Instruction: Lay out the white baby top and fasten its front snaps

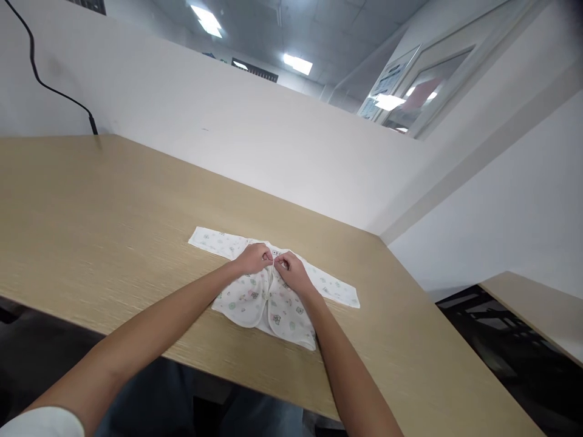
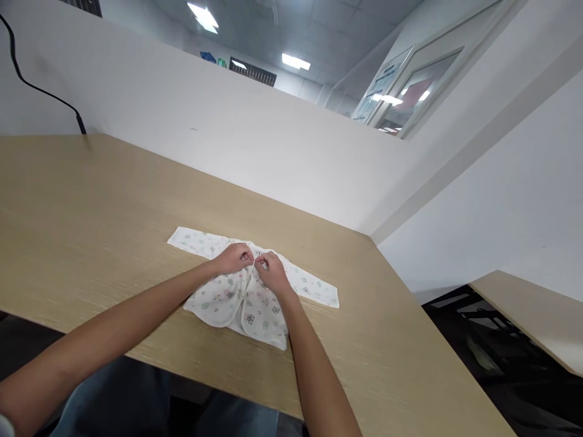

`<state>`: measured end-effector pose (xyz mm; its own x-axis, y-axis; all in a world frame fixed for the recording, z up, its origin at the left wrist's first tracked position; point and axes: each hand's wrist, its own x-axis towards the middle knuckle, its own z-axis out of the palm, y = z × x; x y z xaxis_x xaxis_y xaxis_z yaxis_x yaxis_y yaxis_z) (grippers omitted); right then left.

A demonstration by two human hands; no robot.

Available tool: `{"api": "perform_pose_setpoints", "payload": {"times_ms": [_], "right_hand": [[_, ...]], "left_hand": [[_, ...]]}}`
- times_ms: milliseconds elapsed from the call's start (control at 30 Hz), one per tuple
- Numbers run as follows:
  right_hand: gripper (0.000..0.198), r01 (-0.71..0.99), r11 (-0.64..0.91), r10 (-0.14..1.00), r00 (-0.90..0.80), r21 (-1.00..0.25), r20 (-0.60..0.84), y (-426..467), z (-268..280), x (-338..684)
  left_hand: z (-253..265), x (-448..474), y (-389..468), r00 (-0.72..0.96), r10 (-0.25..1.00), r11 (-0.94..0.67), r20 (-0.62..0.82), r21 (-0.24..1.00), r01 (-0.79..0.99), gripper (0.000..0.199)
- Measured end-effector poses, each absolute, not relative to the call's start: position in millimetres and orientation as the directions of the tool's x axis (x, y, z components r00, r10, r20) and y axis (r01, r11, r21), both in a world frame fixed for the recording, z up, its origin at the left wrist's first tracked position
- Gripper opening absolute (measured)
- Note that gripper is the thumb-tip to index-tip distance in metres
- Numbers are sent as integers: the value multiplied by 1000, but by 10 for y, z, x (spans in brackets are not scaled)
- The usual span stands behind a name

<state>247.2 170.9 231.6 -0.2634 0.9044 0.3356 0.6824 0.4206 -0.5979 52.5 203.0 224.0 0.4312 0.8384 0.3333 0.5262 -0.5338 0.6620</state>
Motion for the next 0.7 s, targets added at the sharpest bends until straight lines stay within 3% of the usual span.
{"api": "perform_pose_setpoints", "payload": {"times_ms": [267, 700], "right_hand": [[18, 689, 418, 907, -274, -592, 321, 1701, 2323, 2493], [8, 604, 485, 863, -212, -633, 458, 1648, 2300, 2475]], "left_hand": [[2296, 513, 1969, 462, 836, -540, 297, 595, 595, 15], [2326, 508, 1956, 464, 838, -538, 286, 576, 616, 18]]}}
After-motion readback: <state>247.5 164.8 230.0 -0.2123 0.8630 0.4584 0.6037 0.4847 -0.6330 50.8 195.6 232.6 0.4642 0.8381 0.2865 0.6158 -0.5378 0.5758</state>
